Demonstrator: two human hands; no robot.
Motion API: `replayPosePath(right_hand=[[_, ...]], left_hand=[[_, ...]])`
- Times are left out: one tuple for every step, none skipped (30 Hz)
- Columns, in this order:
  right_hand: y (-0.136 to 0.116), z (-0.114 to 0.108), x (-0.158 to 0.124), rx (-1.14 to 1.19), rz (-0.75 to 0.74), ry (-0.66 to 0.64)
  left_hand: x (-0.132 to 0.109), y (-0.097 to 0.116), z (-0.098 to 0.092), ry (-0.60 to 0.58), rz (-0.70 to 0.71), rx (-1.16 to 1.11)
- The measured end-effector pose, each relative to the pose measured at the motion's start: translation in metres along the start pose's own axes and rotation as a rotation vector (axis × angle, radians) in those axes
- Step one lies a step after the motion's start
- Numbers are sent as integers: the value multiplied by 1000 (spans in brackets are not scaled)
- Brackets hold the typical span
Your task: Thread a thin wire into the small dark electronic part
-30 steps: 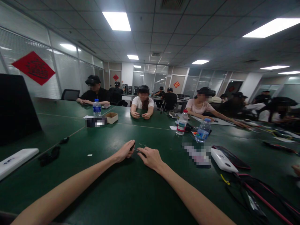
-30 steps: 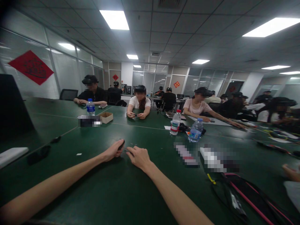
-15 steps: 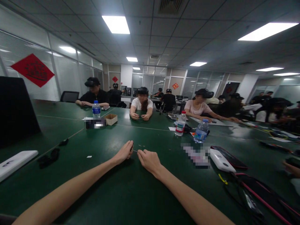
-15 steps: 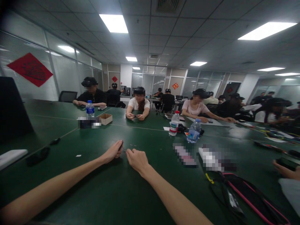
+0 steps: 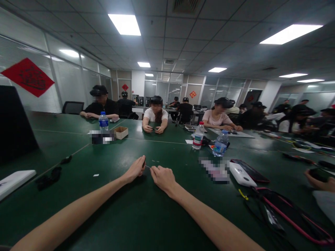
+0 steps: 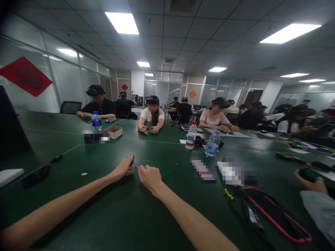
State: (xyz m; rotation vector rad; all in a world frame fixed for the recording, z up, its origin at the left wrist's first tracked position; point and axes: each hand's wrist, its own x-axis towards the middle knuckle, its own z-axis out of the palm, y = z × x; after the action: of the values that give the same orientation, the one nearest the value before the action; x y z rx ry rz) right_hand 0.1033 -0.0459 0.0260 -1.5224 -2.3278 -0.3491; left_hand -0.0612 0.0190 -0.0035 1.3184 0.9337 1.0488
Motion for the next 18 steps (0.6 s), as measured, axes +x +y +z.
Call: replayPosePath(right_hand=[[-1, -1, 0, -11, 0, -15], [-1, -1, 0, -22, -1, -28], [-2, -2, 0, -34, -2, -39], [-2, -3, 0, -44, -3, -46], [-2, -3, 0, -51, -6, -49], [-3, -4, 0, -53, -10, -49], [-3, -4, 0, -52, -12, -47], [-3, -4, 0, -49, -13, -43], [-3, -4, -1, -45, -13, -40], [-3, -4, -1, -40, -11, -39], [-3, -4, -1, -36, -8, -38], [-3, -3, -1, -30, -3, -39], [-2, -3, -1, -22, 3, -41], [-2, -2, -1, -14, 11, -42], [-1, -1, -1, -6, 24, -42], [-1, 1, 0, 3, 38, -43], [0, 2, 0, 11, 53, -43], [1, 4, 1, 17, 67, -42]], left_hand=[[0, 0, 0, -5, -3, -19], [0, -1, 0, -9, -5, -36], [0, -1, 0, -12, -7, -49], [1, -1, 0, -11, -7, -58], [1, -1, -1, -10, -8, -64], [1, -2, -1, -11, -11, -67], [2, -2, -1, -11, -14, -71], [2, -2, -2, -12, -19, -72], [3, -3, -2, -15, -23, -70], [4, -3, -2, -17, -27, -66], [4, -4, -2, -16, -31, -58], [5, -4, -1, -12, -33, -48], [6, -4, -1, -5, -36, -36], [7, -4, 0, 5, -42, -25], [8, -3, 1, 15, -51, -16], [9, -3, 3, 25, -62, -9], [9, -2, 4, 34, -73, -2], [10, -2, 5, 40, -83, 9]])
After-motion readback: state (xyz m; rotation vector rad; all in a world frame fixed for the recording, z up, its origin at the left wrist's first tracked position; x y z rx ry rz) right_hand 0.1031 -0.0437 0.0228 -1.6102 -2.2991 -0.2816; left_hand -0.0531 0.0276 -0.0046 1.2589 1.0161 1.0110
